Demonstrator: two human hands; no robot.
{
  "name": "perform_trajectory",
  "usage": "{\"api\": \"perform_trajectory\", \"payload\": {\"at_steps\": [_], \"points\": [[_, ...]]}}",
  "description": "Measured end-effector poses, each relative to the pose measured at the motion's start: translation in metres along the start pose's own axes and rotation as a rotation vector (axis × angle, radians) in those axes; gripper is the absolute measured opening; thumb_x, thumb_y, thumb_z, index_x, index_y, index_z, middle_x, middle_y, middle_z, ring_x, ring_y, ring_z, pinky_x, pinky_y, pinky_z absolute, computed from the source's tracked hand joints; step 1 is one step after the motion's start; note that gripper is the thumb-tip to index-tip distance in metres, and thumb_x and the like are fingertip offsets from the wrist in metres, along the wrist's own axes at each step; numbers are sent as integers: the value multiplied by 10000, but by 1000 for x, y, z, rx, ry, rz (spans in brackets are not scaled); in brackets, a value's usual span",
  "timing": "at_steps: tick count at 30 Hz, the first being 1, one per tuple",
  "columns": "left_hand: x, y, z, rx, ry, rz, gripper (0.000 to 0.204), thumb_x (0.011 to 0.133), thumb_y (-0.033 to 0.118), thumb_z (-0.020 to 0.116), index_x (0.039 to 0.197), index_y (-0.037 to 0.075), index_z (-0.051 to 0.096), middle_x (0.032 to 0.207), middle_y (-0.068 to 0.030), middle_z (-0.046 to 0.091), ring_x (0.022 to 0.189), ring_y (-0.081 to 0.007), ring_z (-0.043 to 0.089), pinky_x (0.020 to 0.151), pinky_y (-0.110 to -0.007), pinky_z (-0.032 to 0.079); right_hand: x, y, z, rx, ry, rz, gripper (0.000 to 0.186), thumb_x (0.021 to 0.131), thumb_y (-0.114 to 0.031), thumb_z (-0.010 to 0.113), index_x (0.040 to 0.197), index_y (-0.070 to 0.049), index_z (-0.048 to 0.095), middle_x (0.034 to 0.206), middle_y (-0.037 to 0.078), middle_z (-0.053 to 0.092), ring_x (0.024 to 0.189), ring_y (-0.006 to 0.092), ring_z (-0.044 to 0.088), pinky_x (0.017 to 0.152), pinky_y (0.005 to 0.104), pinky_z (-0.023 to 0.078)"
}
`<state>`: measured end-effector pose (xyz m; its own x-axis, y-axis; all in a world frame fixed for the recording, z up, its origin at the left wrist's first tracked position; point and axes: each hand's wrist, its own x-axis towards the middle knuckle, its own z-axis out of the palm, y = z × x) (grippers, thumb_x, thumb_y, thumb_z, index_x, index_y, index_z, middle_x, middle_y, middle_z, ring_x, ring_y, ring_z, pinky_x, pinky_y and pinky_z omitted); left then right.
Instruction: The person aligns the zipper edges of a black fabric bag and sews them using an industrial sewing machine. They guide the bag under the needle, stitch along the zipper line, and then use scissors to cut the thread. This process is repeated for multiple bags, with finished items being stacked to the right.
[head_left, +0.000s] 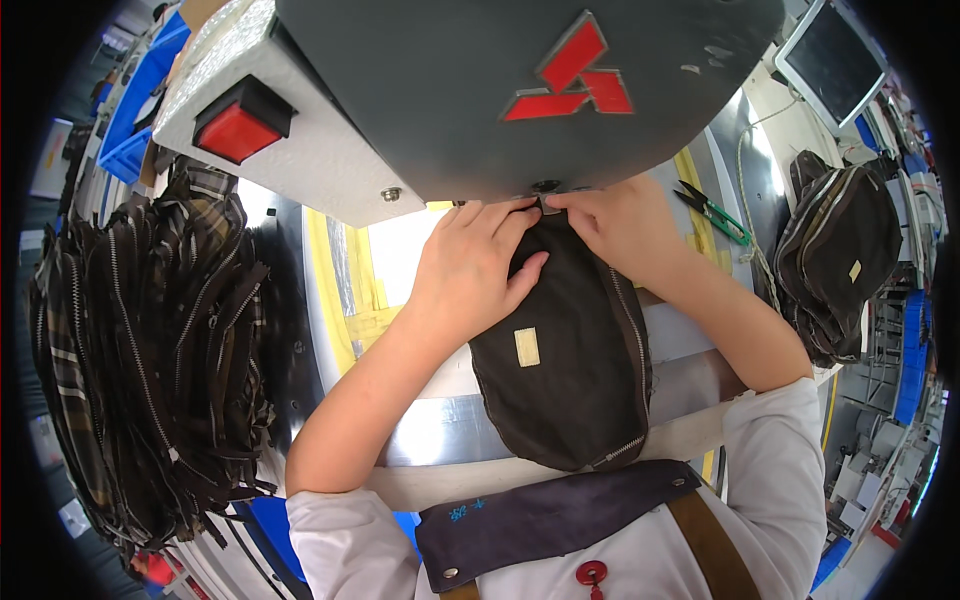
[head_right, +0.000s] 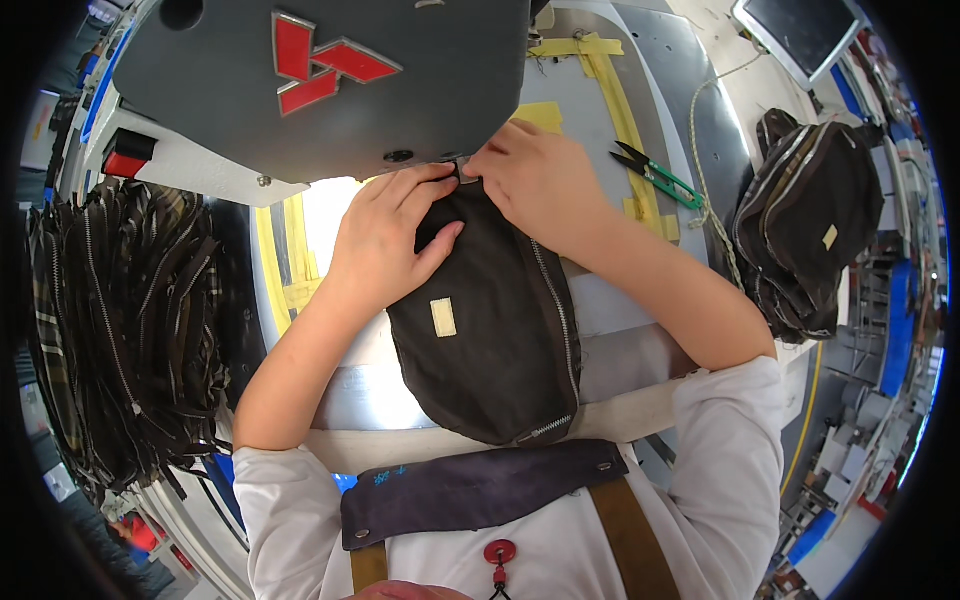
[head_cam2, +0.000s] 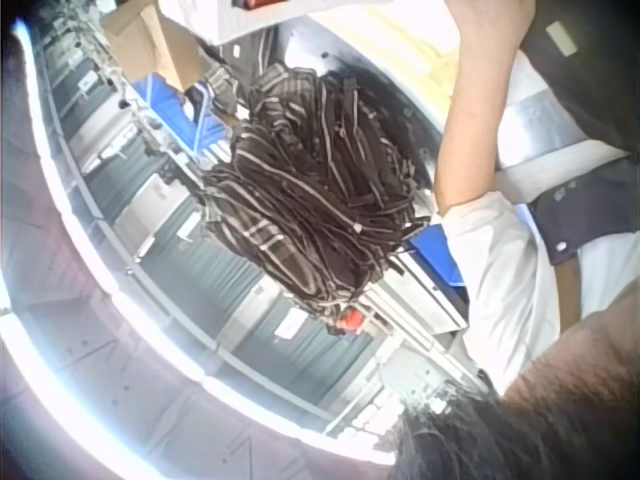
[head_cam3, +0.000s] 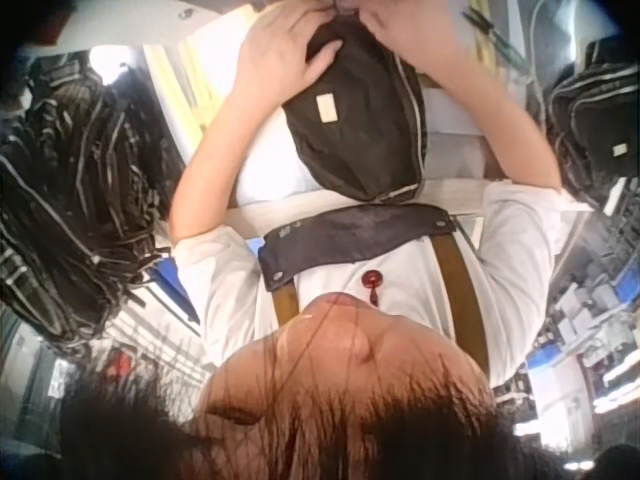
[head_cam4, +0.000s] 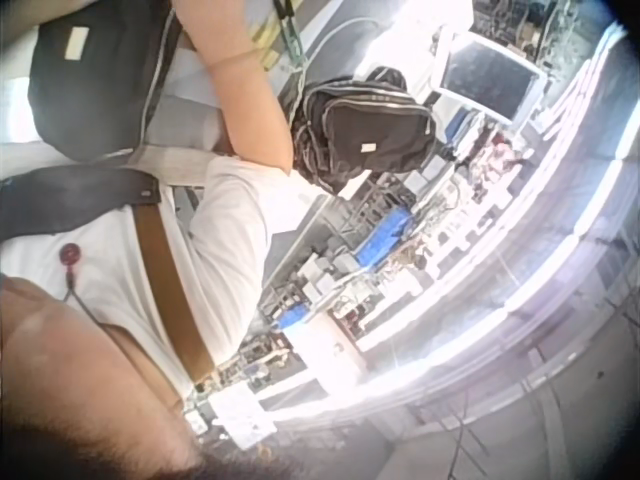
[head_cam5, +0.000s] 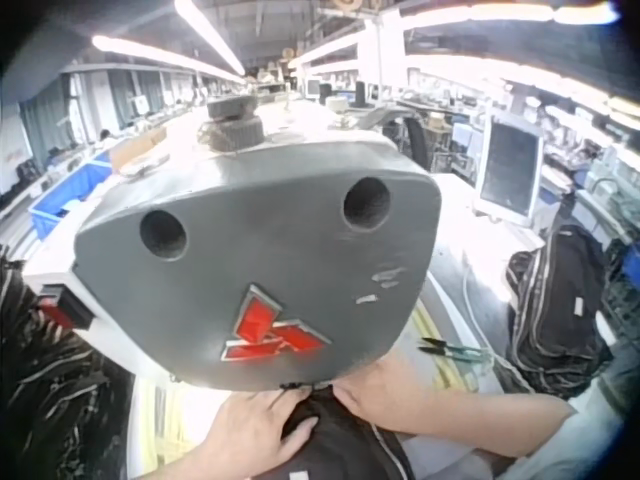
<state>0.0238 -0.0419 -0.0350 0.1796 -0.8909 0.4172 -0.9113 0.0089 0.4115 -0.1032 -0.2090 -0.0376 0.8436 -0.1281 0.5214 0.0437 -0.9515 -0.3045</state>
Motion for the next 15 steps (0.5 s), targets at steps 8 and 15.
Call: {"api": "perform_trajectory", "payload": {"at_steps": [8, 15], "points": [[0, -2, -3, -13, -24, 12, 373, 735, 145, 741, 1075, 30, 638, 1160, -91, 627, 1044, -296, 601, 908, -388, 476, -1, 0, -2, -158, -43, -177, 159, 783, -59, 633, 940, -39, 654, 952, 26, 629, 935, 197, 617, 734, 320, 530], [-2, -4, -2, -56, -36, -21, 394, 738, 153, 741, 1095, 31, 626, 1169, -101, 628, 1052, -304, 605, 910, -392, 483, -2, 1, -4, -144, -66, -204, 148, 804, -72, 624, 945, -35, 648, 921, 34, 627, 901, 201, 614, 715, 316, 526]]}}
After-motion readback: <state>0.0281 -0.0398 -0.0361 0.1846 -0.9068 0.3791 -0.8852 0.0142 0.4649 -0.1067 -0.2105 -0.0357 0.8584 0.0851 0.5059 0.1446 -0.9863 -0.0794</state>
